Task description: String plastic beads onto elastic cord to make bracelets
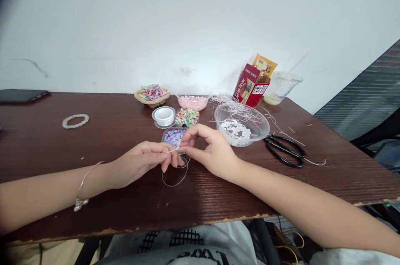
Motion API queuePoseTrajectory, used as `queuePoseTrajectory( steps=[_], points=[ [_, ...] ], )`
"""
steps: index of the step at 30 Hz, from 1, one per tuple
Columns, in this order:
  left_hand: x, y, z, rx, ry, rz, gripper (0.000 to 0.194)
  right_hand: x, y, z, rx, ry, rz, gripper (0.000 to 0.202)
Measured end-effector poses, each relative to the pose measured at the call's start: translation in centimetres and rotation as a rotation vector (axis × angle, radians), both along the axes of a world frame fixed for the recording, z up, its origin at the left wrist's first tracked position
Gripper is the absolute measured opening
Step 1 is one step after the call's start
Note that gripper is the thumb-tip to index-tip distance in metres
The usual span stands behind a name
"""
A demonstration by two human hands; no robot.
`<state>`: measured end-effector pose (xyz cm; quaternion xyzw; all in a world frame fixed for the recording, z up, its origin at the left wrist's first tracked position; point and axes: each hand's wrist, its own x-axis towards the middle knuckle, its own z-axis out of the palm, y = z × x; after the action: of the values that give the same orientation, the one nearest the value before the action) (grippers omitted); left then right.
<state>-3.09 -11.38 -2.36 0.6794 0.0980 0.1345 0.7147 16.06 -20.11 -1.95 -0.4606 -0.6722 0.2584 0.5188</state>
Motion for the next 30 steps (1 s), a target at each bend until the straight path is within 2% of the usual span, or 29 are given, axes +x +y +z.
queuePoseTrajectory(
  steps=[4, 6, 8, 10, 12, 14, 16, 18, 21, 23, 27, 30],
  points=[
    [0.1, 0.0, 0.0, -0.164, -0.083, 0.048, 0.028, -0.1, 0.2, -0.4, 0.029, 0.017, -0.017, 0.013],
    [0.2, 0.1, -0.1, -0.247, -0.094, 0.073, 0.031, -0.1, 0.0, 0.2, 0.036, -0.032, -0.019, 0.014],
    [0.4, 0.2, -0.1, -0.31, -0.066, 0.083, 0.032, 0.6, -0.4, 1.9, 0.057, -0.197, -0.044, 0.018],
    [0.4, 0.2, -0.2, -0.333, -0.01, 0.087, 0.033, 2.4, -0.8, 4.6, 0.044, -0.467, -0.099, 0.022],
    [0.4, 0.2, -0.3, -0.319, 0.03, 0.081, 0.034, 5.0, -0.8, 7.4, -0.116, -0.719, -0.169, 0.019],
    [0.3, 0.1, -0.3, -0.294, 0.039, 0.07, 0.035, 7.9, -0.2, 9.0, -0.348, -0.928, -0.28, 0.016],
    [0.3, 0.1, -0.3, -0.265, 0.024, 0.069, 0.035, 10.2, 0.8, 8.9, -0.571, -1.048, -0.26, 0.017],
    [0.3, 0.0, -0.3, -0.243, 0.019, 0.088, 0.036, 11.4, 1.8, 7.4, -0.668, -1.032, -0.121, 0.022],
    [0.4, 0.0, -0.3, -0.236, 0.026, 0.104, 0.038, 11.4, 2.5, 5.1, -0.654, -1.01, -0.034, 0.016],
    [0.4, 0.0, -0.4, -0.241, 0.021, 0.11, 0.037, 10.9, 2.5, 4.4, -0.635, -0.999, -0.009, 0.018],
    [0.3, 0.0, -0.5, -0.239, 0.023, 0.122, 0.029, 11.0, 2.4, 5.0, -0.626, -1.0, 0.001, 0.014],
    [0.4, 0.2, -0.4, -0.264, -0.027, 0.125, 0.027, 11.4, 2.4, 5.5, -0.596, -1.133, -0.066, 0.014]
  ],
)
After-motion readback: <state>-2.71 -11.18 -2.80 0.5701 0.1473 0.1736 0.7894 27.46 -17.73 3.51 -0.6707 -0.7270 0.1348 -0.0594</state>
